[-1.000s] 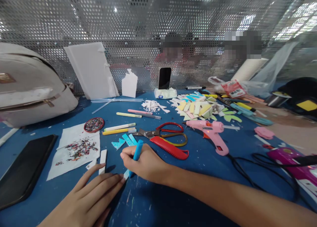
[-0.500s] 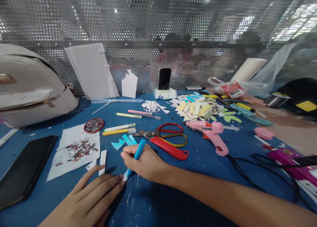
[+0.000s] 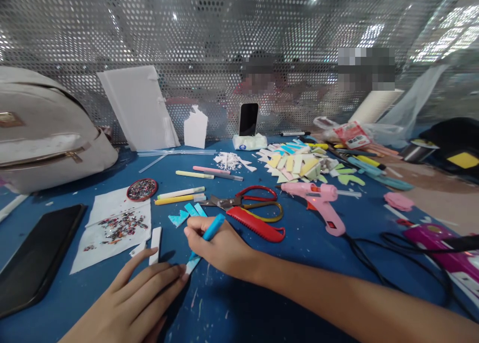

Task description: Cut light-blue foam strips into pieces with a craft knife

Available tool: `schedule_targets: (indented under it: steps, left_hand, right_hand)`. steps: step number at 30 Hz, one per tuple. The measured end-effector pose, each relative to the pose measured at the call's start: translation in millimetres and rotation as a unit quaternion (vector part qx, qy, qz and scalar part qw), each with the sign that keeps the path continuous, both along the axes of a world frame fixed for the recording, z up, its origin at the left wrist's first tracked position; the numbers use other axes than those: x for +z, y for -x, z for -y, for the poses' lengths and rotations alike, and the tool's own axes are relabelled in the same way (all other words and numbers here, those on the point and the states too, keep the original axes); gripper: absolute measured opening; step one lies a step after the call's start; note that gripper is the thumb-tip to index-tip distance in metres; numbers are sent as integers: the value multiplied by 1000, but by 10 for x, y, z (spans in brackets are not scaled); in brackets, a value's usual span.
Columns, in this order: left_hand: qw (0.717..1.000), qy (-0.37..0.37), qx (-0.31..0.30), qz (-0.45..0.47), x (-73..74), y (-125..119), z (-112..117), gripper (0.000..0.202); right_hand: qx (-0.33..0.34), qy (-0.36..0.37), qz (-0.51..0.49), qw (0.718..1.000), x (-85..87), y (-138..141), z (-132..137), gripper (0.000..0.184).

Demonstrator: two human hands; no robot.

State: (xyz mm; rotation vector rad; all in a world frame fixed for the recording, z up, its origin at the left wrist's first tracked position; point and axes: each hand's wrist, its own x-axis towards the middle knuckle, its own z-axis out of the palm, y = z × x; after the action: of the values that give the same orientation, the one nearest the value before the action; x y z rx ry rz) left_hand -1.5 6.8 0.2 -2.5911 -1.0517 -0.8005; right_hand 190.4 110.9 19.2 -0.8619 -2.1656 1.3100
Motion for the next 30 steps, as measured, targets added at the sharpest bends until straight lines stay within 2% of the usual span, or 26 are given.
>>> schedule_targets:
  steps: [21,30]
  left_hand:
    - [1000,-2,-5,5,-33,9,-12,28]
    - [999,-38,1,16,-47,-16,-48,30]
  right_hand:
    - [7,9,-1,1000,-37,-18,-7,37]
    - [16,28,-10,999,-33,-38,-14,39]
